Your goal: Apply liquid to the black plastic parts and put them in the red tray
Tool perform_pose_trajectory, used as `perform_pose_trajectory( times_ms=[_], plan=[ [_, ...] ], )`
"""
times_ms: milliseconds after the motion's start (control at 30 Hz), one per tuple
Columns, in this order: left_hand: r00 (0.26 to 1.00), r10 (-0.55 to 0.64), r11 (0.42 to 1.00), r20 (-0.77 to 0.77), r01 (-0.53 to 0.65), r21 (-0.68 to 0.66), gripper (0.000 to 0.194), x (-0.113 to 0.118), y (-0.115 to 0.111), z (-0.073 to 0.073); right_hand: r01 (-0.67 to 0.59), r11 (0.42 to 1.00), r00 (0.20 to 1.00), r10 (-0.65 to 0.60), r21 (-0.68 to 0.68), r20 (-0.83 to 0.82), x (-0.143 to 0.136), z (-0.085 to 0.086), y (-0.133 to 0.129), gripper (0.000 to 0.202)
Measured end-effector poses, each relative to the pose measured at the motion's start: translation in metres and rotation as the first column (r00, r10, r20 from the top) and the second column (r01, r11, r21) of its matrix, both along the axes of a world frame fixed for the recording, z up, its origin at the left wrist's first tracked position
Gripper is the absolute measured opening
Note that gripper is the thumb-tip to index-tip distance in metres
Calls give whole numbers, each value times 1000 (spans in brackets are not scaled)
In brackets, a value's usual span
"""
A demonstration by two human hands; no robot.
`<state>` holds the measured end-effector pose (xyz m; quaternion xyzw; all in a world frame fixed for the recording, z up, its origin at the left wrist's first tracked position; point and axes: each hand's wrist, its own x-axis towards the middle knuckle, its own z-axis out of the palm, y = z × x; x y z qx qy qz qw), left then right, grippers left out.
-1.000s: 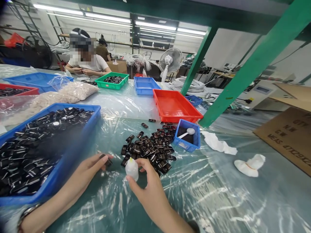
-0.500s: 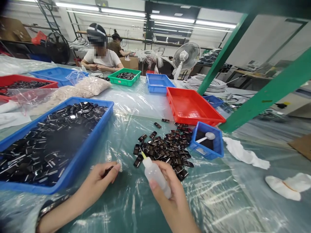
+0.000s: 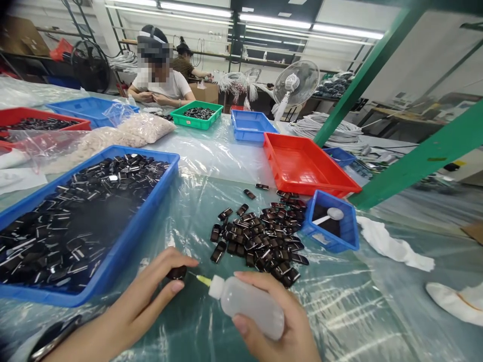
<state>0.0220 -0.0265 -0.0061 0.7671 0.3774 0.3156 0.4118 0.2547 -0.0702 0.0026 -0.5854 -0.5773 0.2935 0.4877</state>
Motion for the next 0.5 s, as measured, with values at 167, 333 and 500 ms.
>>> perform_pose_trajectory(
  times_ms=[167,333,500],
  plan=[
    [998,-49,998,-26,48,-37,26,-3,-3,1,-53,999,995,52,10,82,0,-4,-1,30],
    [999,-44,999,-2,44,25,25,-3,-3,4,-40,999,994,38,17,103,3,-9,-2,23],
    [991,-94,994,-92,99,54,27,-4,-2,9,-52,998,984,46,29,172,8,-13,-3,25]
  ],
)
